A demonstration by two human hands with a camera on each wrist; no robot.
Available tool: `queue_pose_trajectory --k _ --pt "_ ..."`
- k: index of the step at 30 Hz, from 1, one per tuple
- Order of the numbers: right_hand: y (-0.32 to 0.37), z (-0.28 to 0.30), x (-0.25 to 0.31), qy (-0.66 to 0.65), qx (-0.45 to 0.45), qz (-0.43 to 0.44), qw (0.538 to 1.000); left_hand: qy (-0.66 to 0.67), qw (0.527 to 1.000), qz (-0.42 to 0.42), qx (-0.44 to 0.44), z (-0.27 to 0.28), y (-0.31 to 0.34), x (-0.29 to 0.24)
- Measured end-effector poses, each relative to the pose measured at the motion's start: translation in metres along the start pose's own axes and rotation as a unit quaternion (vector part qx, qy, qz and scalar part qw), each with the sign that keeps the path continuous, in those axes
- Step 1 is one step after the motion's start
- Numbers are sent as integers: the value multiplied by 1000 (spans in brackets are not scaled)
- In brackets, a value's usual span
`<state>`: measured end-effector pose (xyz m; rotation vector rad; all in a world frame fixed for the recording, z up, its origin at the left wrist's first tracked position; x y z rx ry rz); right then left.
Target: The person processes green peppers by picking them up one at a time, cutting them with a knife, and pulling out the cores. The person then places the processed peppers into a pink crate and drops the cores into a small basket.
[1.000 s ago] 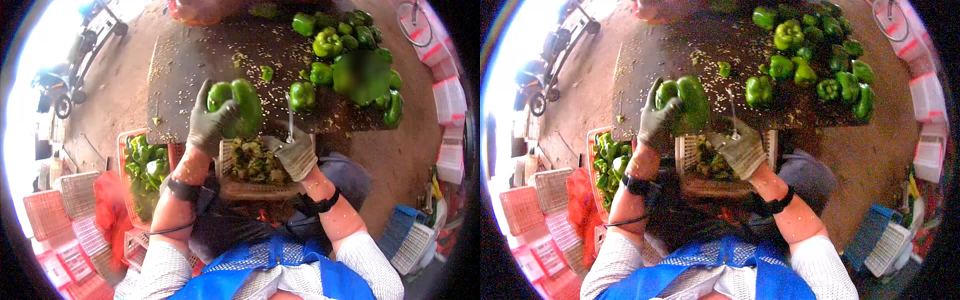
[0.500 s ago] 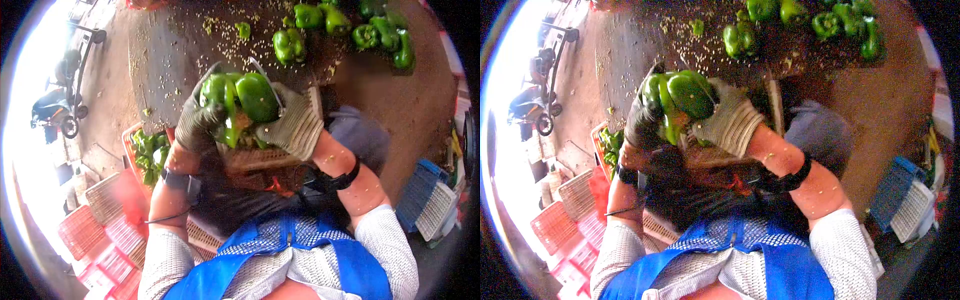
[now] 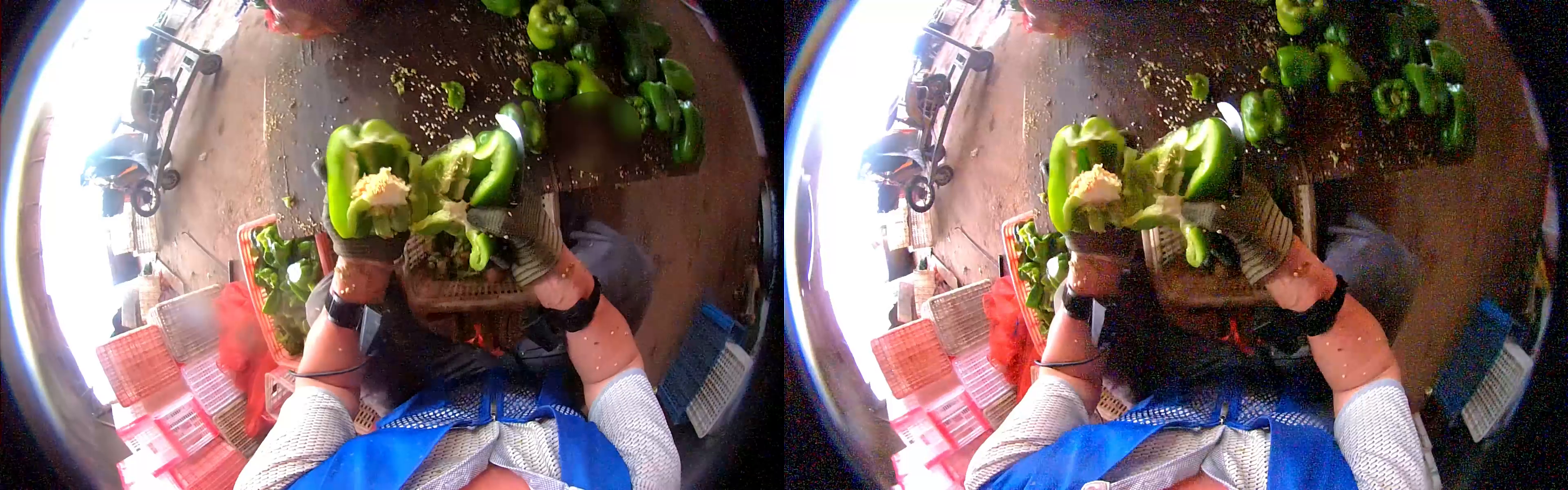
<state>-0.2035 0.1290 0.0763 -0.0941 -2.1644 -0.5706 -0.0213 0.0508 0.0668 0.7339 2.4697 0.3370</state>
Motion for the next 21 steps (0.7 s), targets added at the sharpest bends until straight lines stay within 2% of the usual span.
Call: queue_pose_trajectory --k 2,3,4,6,7,8,9,10,11,12,14,15,16,17,18,20,21 --pt "3 -2 1 -84 -10 -41 996 41 998 -49 15 -2 -7 -19" --pt "2 3 1 -95 5 -52 994 54 996 -75 19 -1 -14 -32" --pt "1 14 -5 -61 -17 -34 997 57 994 -96 18 1 -19 -42" --pt "-1 28 -16 2 -36 -10 999 -1 994 -101 -27 20 -40 -54" --pt "-1 29 -16 29 -31 -3 999 5 997 -67 -48 30 -50 -51" --pt "4 25 -16 33 -50 -27 998 -2 999 -42 15 31 -58 -44" --pt "12 21 -18 36 -69 -49 996 -127 982 -123 -72 43 -69 -42" --pt "18 18 -17 38 -89 -72 993 -248 935 -197 -160 55 -78 -41" --pt "21 17 -15 71 -98 -140 983 -363 860 -263 -245 51 -75 -42" --pt "23 17 -14 54 -107 -149 982 -410 833 -325 -180 42 -67 -41" --pt "23 17 -18 12 -123 -161 979 -495 747 -442 -42 6 -39 -41" --pt "19 17 -22 -39 -128 -157 978 -551 705 -445 32 -7 -27 -33" --pt "19 23 -23 64 -90 -32 993 -595 658 -448 112 -20 -14 -23" --pt "23 31 -26 165 -49 93 981 -623 611 -449 191 -32 -1 -14" --pt "21 42 -30 183 -33 82 979 -691 535 -430 228 -31 5 -6" --pt "19 54 -33 219 -1 61 974 -692 520 -420 274 -30 -2 -1" --pt "27 51 -30 294 27 148 944 -694 510 -415 295 -30 -4 0"
Point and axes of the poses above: each hand's wrist, its own y-axis away from the middle knuckle, its own z-axis out of the back of the hand, x = y × z, the point moved 3 cm from there along -y, towards the middle knuckle, and after that the axes turned 13 degrees about -x, right-handed, at the moved point
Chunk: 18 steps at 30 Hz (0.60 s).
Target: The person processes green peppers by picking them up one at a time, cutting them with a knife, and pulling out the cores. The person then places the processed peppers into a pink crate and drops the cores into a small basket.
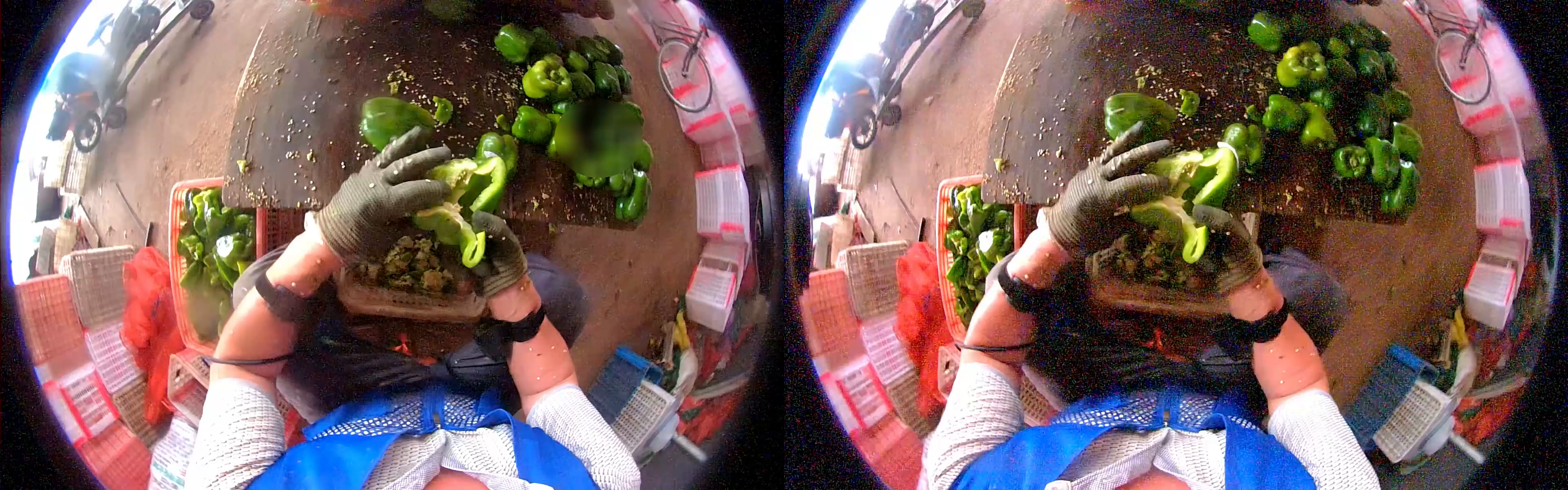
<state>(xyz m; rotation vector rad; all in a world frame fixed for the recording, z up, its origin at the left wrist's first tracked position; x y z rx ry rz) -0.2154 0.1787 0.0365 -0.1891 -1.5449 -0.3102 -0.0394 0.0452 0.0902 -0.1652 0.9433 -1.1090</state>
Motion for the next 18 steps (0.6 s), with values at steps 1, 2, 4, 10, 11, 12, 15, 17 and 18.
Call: queue_pose_trajectory --k 1,2,4,10,11,12,15,17,18 --pt "-1 -3 -1 -121 24 -91 988 34 999 6 -6 2 0 0" --pt "-4 -10 7 -251 29 -192 948 67 998 9 -11 5 -1 0" --pt "-11 -25 26 -394 17 -308 866 196 979 40 -34 4 3 -2" --pt "-7 -13 -16 -11 37 -117 992 433 795 371 -210 5 22 5" --pt "-10 -10 -18 11 62 -119 991 445 759 406 -247 6 24 9" --pt "-12 -8 -19 33 86 -122 988 463 736 422 -256 7 24 13" --pt "-19 -10 0 4 43 -72 996 434 722 510 -177 16 27 18" --pt "-21 -9 22 -75 17 -83 994 437 719 518 -155 10 21 6" --pt "-23 -9 22 -87 35 -61 994 421 731 524 -118 8 18 -1"
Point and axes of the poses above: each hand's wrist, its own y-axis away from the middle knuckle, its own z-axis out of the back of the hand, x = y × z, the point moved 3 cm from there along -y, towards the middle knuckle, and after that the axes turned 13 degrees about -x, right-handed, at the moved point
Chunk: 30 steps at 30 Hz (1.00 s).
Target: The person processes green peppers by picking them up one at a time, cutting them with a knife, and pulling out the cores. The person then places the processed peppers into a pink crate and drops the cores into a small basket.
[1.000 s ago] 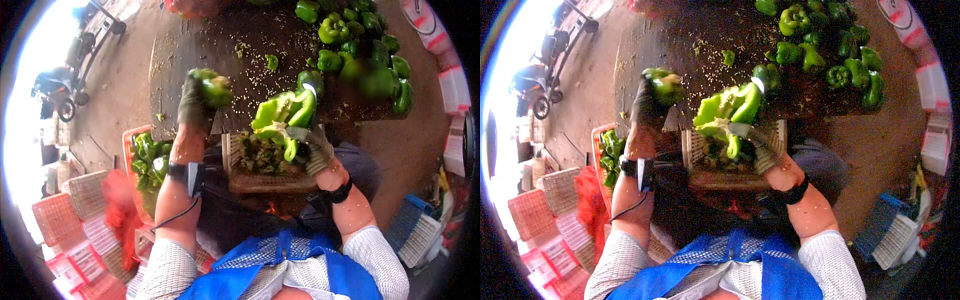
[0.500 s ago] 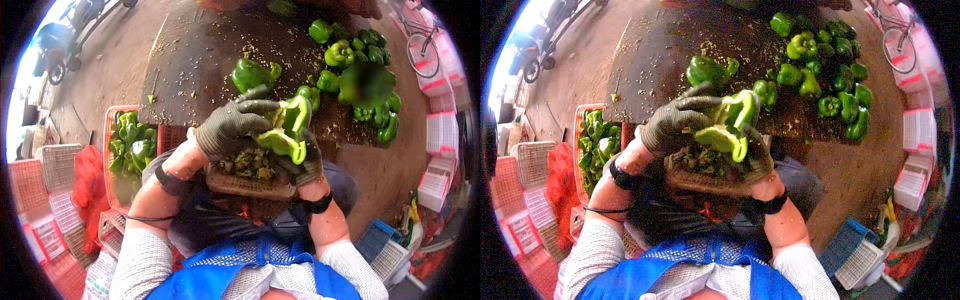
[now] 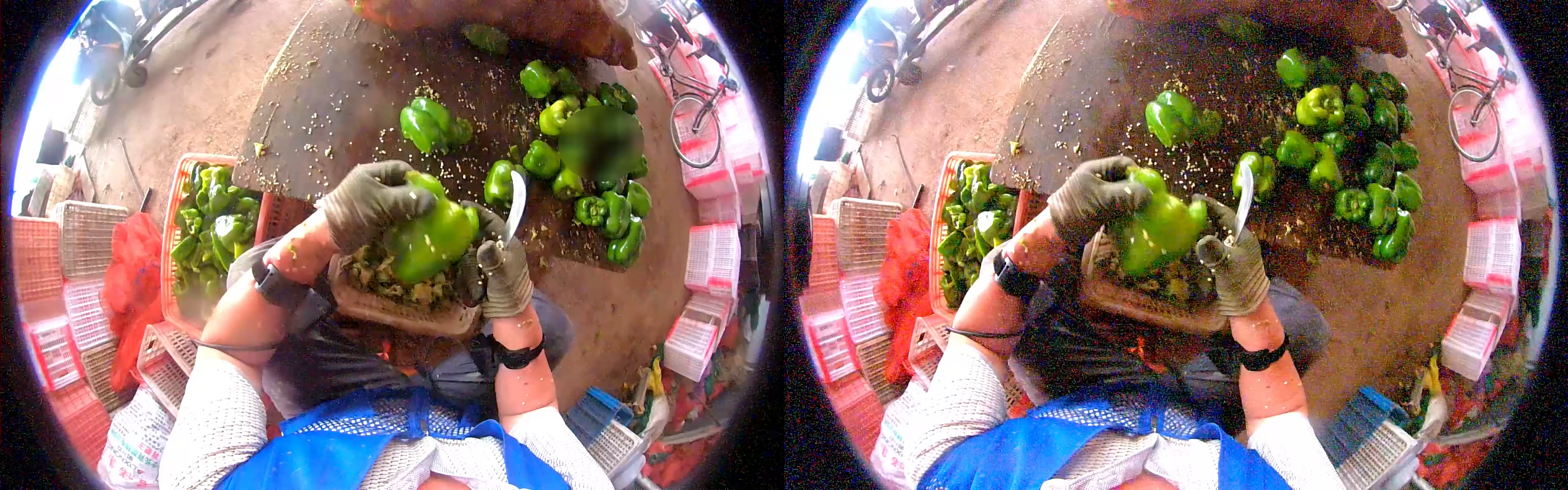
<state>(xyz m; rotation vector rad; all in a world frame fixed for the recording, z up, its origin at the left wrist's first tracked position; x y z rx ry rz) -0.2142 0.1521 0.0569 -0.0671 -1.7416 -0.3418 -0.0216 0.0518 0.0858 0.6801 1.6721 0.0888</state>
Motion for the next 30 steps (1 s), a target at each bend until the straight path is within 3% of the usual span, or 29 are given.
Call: queue_pose_trajectory --k 2,4,5,6,8,10,12,13,16,19,20,22,23,24,25,27,30 --pt "3 -10 6 52 2 -5 999 -78 996 32 21 -11 2 7" --pt "2 -2 -5 119 -9 -34 992 -39 998 47 31 -14 1 12" --pt "2 -3 -2 84 -10 -64 994 -26 998 44 25 -12 -1 14" --pt "3 -5 4 49 -10 -92 994 -21 997 -5 80 -11 -9 23" --pt "5 -13 18 -55 -38 -109 992 -9 985 -135 105 2 0 25" --pt "-1 -12 20 -94 -58 -108 988 69 991 9 111 2 -1 48" --pt "-3 -12 20 -137 -85 -110 981 102 979 56 169 -7 12 50" --pt "-3 -9 15 -95 -85 -97 987 133 971 86 180 -15 22 46" --pt "0 -11 7 -16 -95 -49 994 235 958 103 132 -28 36 29" --pt "1 -23 28 102 -99 20 990 178 982 46 44 -16 31 21" --pt "-2 -24 25 138 -87 51 985 132 990 41 32 -11 34 14" --pt "-2 -25 15 176 -98 108 973 -44 998 -46 -18 6 38 9" --pt "0 -26 6 194 -106 132 966 -134 986 -85 -42 11 40 10" --pt "1 -26 -8 126 -112 67 983 -233 949 -199 -78 10 40 7" --pt "8 -24 -14 168 -98 91 977 -358 902 -233 -73 12 44 6" --pt "18 -32 4 251 -69 135 956 -583 758 -289 -52 3 51 -17" --pt "27 -44 -20 367 34 125 921 -674 701 -231 -3 -13 56 -20"
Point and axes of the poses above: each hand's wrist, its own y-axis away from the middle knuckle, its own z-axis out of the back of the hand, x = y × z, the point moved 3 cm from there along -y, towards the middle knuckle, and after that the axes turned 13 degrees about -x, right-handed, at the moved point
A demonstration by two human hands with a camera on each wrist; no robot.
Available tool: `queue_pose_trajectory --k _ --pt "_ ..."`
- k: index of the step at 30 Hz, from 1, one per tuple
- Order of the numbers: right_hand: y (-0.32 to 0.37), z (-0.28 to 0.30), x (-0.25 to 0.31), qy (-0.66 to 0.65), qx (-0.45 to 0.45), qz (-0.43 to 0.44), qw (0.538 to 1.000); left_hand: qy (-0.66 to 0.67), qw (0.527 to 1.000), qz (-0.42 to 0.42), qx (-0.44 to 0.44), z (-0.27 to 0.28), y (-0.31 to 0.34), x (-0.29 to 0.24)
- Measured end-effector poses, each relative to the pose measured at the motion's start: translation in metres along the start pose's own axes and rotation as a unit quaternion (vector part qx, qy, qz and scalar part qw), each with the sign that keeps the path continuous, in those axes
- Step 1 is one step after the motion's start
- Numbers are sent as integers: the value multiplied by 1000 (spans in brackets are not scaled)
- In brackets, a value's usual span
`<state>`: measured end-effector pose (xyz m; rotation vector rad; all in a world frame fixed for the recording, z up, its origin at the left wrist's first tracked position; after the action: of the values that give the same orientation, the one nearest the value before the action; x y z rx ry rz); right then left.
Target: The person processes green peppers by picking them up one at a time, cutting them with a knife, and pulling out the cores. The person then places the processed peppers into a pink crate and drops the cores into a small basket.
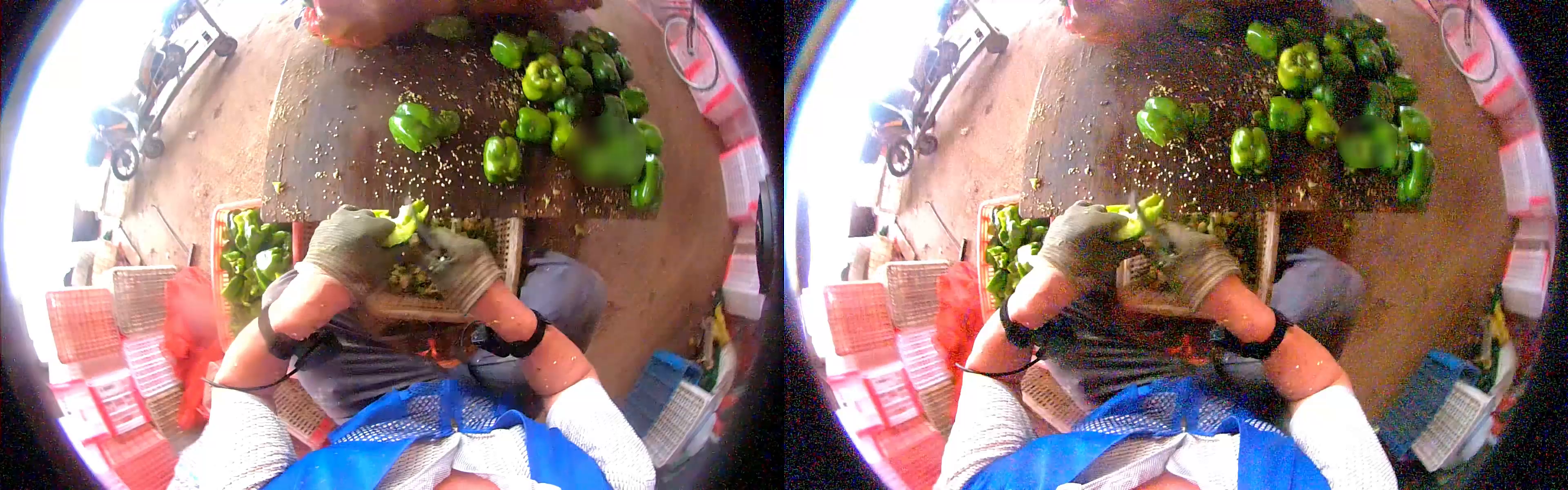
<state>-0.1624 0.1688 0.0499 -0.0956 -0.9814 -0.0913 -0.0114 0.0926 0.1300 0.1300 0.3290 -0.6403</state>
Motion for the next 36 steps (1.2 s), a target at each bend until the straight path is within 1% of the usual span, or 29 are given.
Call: queue_pose_trajectory --k 1,2,5,6,7,9,10,11,12,13,14,15,16,17,18,19,20,21,22,23,24,25,26,27,28,29,31,33,36 --pt "4 -9 0 29 30 14 999 -24 999 7 37 1 -1 -6" --pt "5 -7 10 60 50 -26 997 -80 996 -38 26 8 1 -17" --pt "4 3 25 106 20 -28 994 -126 986 -86 66 16 6 -23" --pt "3 -3 16 43 22 -14 999 -111 990 -70 54 33 11 -32" --pt "4 -5 8 29 27 -23 999 -103 988 -101 53 34 16 -21" --pt "4 -9 1 1 42 -34 999 -18 993 -116 34 52 29 -14" --pt "8 -30 -21 -45 -3 -28 999 78 990 -112 24 71 39 -20" --pt "10 -32 -20 -26 44 4 999 154 981 -119 -1 75 49 -15" --pt "11 -33 -16 -8 91 39 995 274 960 -60 -12 75 66 -2" --pt "11 -35 -10 12 137 79 987 388 921 -2 -30 74 84 11" --pt "15 -35 -4 -46 179 -17 983 480 873 80 -37 79 100 20" --pt "24 -38 1 -97 225 -108 964 568 806 158 -59 84 117 29" --pt "26 -44 0 -102 205 6 973 601 774 173 -99 83 134 42" --pt "28 -47 -4 -117 201 4 973 632 740 183 -140 78 149 60" --pt "29 -51 -9 -132 196 3 972 655 706 221 -150 78 167 73" --pt "31 -53 -17 -144 205 -120 961 686 660 237 -195 69 186 89" --pt "28 -54 -31 -102 188 -93 972 656 674 255 -224 68 202 99" --pt "22 -54 -33 -60 168 -69 981 627 685 275 -248 66 214 108" --pt "22 -56 -33 -84 159 -96 979 537 753 292 -242 65 228 119" --pt "23 -45 -23 -105 144 -128 976 469 783 341 -227 65 235 123" --pt "26 -39 -7 -108 119 -161 974 389 846 280 -233 69 232 118" --pt "27 -47 -2 -121 137 -136 974 308 898 212 -232 70 222 112" --pt "29 -55 -7 -132 150 -115 973 296 921 94 -237 70 206 104" --pt "31 -59 -12 -141 159 -95 972 230 958 58 -161 61 195 113" --pt "36 -66 -10 -173 170 -100 965 147 979 14 -142 63 177 104" --pt "39 -69 -4 -204 180 -104 957 63 989 -33 -127 71 158 88" --pt "37 -51 29 -136 155 21 978 5 985 -127 -115 57 125 76" --pt "33 -47 23 -127 121 14 984 -43 988 -136 -57 56 100 50" --pt "36 -46 17 -141 85 28 986 -27 979 -201 -9 32 73 39"
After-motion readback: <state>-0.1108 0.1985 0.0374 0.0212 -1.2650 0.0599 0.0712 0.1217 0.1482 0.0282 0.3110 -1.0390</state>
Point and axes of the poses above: each hand's wrist, its own y-axis away from the middle knuckle, its own z-axis out of the back of the hand, x = y × z, the point moved 3 cm from there along -y, towards the middle knuckle, and after that the axes turned 13 degrees about -x, right-handed, at the moved point
